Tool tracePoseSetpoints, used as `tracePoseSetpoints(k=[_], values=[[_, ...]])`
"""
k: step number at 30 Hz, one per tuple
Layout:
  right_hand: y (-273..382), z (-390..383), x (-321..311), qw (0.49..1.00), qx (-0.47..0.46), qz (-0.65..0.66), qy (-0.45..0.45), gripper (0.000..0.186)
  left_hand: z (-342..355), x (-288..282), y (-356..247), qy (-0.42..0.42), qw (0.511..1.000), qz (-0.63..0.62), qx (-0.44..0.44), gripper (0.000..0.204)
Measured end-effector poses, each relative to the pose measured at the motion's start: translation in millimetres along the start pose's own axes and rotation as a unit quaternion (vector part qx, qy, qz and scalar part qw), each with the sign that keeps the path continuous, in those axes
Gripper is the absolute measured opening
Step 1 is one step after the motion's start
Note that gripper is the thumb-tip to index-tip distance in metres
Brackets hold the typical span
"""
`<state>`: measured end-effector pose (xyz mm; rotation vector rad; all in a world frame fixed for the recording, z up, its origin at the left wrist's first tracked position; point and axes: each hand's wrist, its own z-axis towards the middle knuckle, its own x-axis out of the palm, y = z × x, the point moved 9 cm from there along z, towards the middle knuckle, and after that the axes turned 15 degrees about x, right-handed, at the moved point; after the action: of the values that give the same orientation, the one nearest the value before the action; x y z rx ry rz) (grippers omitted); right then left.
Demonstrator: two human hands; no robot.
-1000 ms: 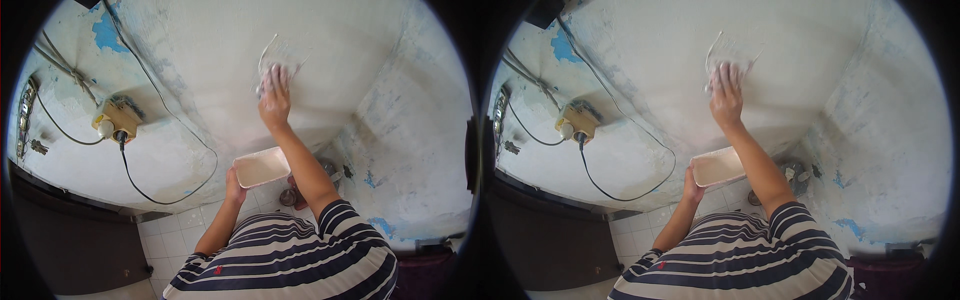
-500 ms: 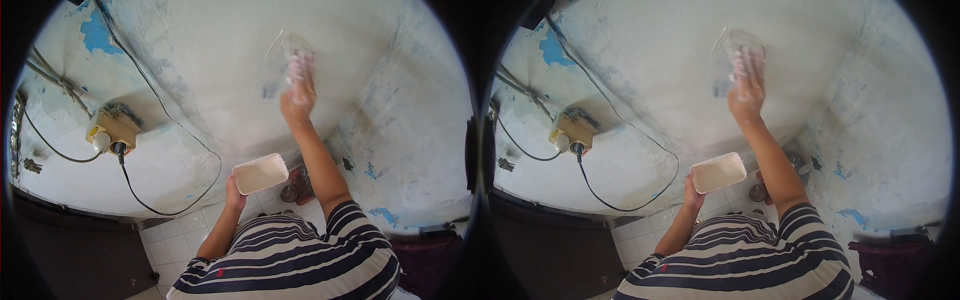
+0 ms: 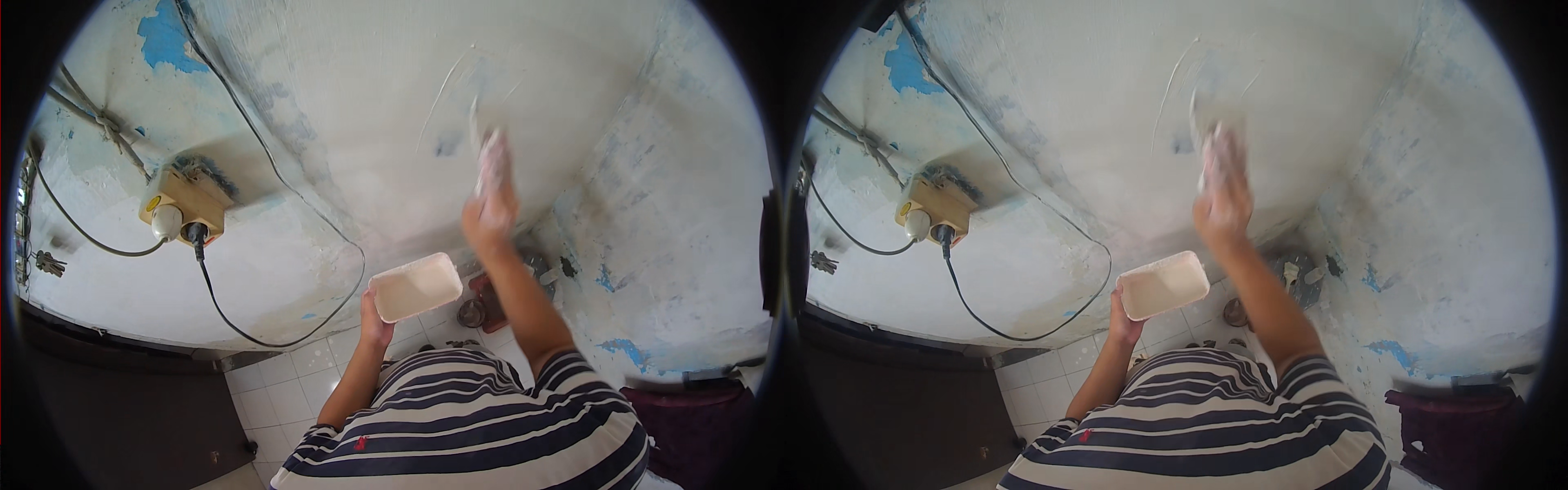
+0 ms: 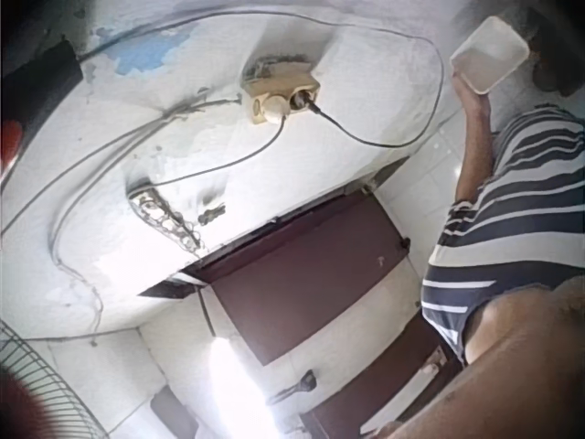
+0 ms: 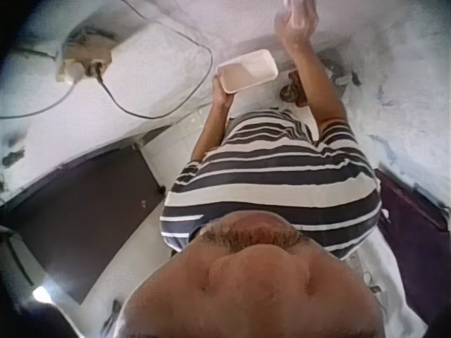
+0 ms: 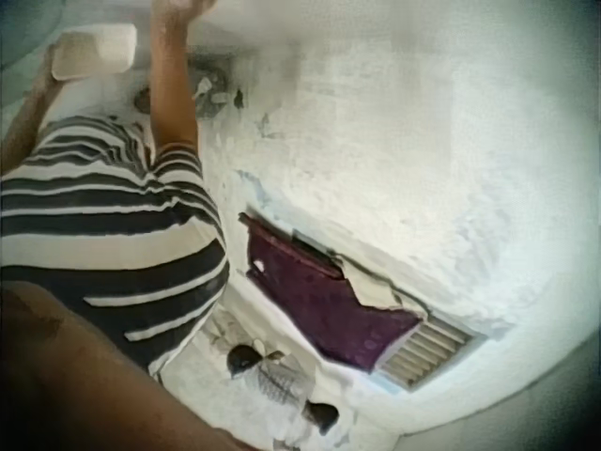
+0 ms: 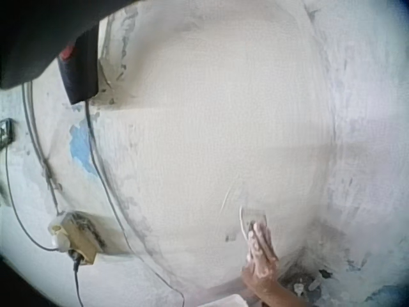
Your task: The person applies putty to a wall surface with a spatula to repair or smooth it.
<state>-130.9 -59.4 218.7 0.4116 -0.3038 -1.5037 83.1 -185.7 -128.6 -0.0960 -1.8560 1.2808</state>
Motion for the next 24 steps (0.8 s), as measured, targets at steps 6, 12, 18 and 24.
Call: tracePoseSetpoints(k=[6,12,18,24], values=[[-8,46,50,0.992,-0.043,-0.114,0.011,0.043,2,13,-11,-0.004,1.0,-0.001,0.018,0.061],[-18,-112,55,0.98,0.005,-0.107,0.169,0.04,-11,14,-29,-0.061,0.995,-0.069,0.028,0.044],[-9,-12,-2,0.999,0.011,-0.044,0.016,0.048,-4,-3,-24,-0.094,0.992,-0.072,0.038,0.045],[-44,-34,74,0.986,-0.056,-0.142,0.061,0.048,1,-1,-9,-0.014,1.0,-0.007,0.008,0.06]])
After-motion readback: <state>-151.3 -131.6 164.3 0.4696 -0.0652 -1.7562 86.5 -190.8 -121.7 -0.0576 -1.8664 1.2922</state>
